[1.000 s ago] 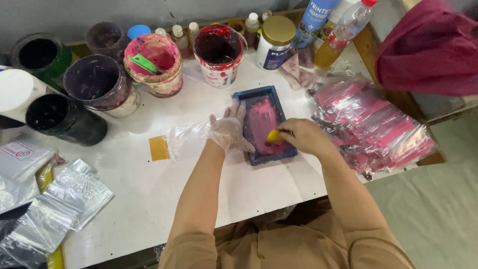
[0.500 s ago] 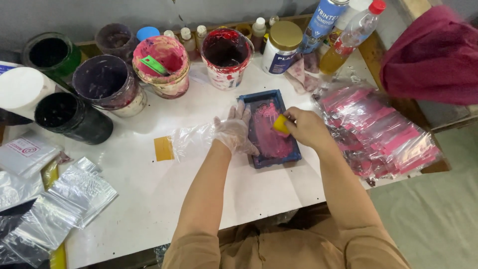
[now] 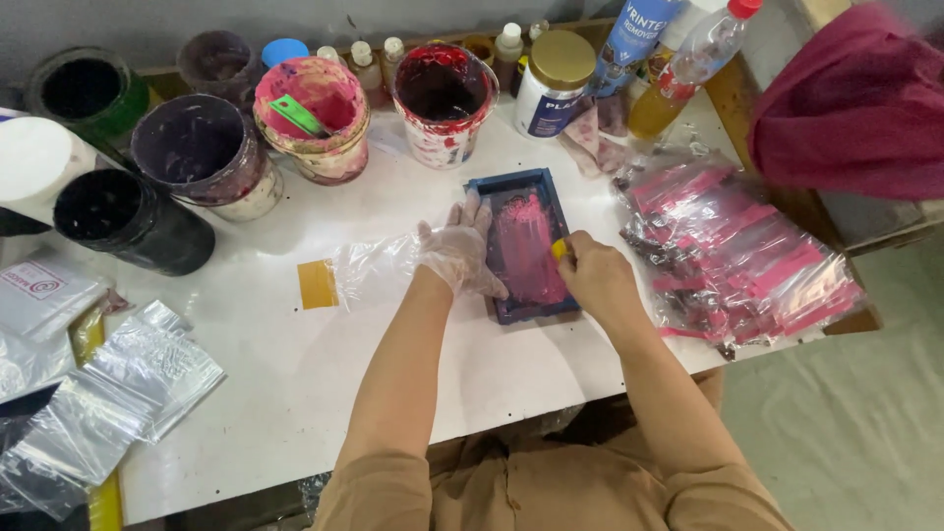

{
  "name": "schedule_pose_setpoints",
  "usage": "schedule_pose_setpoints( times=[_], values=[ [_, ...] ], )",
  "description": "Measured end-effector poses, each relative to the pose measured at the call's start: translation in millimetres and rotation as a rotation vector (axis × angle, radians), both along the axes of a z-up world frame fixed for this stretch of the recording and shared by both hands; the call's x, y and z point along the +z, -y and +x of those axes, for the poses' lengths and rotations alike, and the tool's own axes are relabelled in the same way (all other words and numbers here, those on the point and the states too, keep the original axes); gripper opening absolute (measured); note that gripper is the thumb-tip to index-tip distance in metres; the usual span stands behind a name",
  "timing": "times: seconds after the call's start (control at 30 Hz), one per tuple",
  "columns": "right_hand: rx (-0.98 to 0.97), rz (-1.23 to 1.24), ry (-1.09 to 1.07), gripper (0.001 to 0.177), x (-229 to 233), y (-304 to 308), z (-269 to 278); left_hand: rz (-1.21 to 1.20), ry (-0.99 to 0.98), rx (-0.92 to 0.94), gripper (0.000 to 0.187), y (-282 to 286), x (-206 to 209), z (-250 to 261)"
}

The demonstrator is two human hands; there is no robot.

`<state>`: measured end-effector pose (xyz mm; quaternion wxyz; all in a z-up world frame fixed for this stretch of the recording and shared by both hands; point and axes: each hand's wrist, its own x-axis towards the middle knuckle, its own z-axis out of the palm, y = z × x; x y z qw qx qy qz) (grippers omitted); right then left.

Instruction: The person smooths a clear plastic sheet on a white table, then uses a yellow squeegee to spread pink ink across a blue screen-printing frame. They repeatedly pull the squeegee through the ink to coat the screen evenly.

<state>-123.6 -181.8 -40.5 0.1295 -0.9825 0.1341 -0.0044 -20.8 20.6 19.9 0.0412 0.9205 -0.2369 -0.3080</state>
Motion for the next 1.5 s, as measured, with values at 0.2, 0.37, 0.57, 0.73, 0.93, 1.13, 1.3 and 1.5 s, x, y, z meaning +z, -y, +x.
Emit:
schedule_pose_setpoints(
  times=[0.2, 0.37, 0.57, 0.73, 0.93, 1.13, 1.3, 1.5],
  values=[
    [-0.021, 0.089, -0.085, 0.027, 18, -9, -12, 0.004, -0.017, -0.006, 0.139, -1, 1, 0],
    [-0.028, 0.173, -0.069, 0.025, 15, -18, -20, 0.008, -0.025, -0.011, 0.137, -2, 8, 0],
    [-0.085, 0.304, 0.015, 0.025, 19, -31, -18, -0.019, -0.041, 0.003, 0.139, -3, 4, 1],
    [-0.119, 0.535, 0.13, 0.026, -12, -14, -7, -0.025, -0.039, 0.003, 0.139, -3, 8, 1],
    [-0.151, 0.73, 0.322, 0.023, -16, 21, 23, -0.021, -0.045, -0.006, 0.139, -5, 10, 0],
    [-0.14, 0.447, 0.275, 0.024, -12, 32, 60, -0.039, -0.037, -0.001, 0.138, -5, 3, 2],
    [-0.118, 0.165, 0.248, 0.024, -14, 23, 75, -0.037, -0.053, -0.005, 0.141, -5, 1, 2],
    [-0.114, 0.056, 0.186, 0.026, -20, 15, 75, -0.034, -0.051, 0.007, 0.14, -5, -1, 2]
  ],
)
